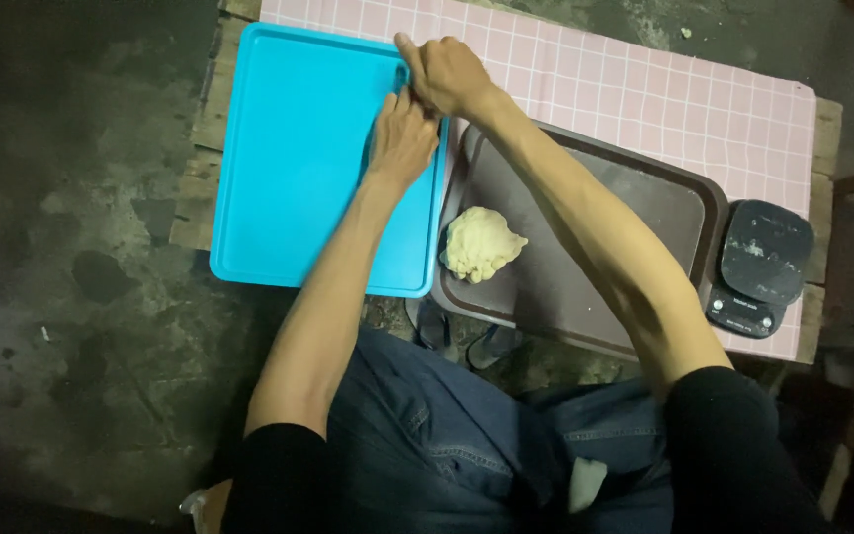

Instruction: The person sits cross-legged and shapes a piece of dough by hand. They roll the dough into a long, thin rope on a brown tray, then fold it into a curved shape and place it onto a blue tray. This process is repeated with another piece of dough.

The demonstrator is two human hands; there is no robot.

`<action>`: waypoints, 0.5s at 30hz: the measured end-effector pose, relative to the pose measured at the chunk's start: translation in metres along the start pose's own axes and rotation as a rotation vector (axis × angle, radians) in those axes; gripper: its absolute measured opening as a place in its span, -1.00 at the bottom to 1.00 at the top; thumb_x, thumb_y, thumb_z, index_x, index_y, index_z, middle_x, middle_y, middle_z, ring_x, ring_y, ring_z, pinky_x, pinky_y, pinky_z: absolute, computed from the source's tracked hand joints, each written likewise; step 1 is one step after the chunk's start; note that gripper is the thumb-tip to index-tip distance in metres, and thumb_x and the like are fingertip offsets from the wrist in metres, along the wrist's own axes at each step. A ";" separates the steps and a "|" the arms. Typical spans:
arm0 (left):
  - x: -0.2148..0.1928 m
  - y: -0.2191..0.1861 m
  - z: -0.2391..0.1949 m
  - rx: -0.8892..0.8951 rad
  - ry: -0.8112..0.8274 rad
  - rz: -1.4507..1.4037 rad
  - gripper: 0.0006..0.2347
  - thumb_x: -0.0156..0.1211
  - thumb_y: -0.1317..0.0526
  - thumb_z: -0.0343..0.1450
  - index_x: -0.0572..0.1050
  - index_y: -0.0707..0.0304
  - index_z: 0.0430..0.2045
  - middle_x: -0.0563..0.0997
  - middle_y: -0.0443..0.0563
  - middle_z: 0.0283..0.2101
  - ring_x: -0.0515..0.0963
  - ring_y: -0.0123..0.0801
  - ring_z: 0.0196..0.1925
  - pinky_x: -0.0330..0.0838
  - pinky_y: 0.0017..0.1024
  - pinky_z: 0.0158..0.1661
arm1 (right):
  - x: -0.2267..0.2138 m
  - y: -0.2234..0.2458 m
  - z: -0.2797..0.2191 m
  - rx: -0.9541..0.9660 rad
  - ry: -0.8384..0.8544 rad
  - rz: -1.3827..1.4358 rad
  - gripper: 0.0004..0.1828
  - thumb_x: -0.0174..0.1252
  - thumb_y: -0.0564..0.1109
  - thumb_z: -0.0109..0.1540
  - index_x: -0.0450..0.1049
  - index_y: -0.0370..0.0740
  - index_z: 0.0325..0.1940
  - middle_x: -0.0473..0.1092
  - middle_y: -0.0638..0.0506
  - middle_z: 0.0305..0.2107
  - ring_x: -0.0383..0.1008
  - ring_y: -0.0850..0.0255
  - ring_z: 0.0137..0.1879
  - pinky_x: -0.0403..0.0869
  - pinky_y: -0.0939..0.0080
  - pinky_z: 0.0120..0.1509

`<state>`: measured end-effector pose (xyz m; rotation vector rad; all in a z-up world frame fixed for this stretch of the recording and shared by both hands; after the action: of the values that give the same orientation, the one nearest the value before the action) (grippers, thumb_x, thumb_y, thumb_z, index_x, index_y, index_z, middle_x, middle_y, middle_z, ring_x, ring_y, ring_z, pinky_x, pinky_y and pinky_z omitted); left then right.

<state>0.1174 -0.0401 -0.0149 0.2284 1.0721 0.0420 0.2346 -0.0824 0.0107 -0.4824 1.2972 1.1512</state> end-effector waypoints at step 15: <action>-0.003 0.001 -0.009 -0.001 -0.183 0.097 -0.84 0.21 0.22 0.30 0.52 -0.03 -0.28 0.56 -0.07 -0.27 0.54 -0.32 -0.13 0.34 -0.27 0.10 | -0.039 0.038 0.001 0.495 0.302 0.284 0.13 -0.73 0.57 0.20 0.00 -0.27 0.55 0.17 -0.41 0.35 0.20 -0.38 0.41 0.10 -0.36 0.42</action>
<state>0.1084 -0.0382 -0.0164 0.2782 0.8780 0.1069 0.2076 -0.0807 0.0579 -0.1053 1.8944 0.9567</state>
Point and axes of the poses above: each hand's wrist, its own z-axis towards the middle knuckle, its own x-axis out of the palm, y = z × x, the point moved 4 cm from there along z, towards the middle knuckle
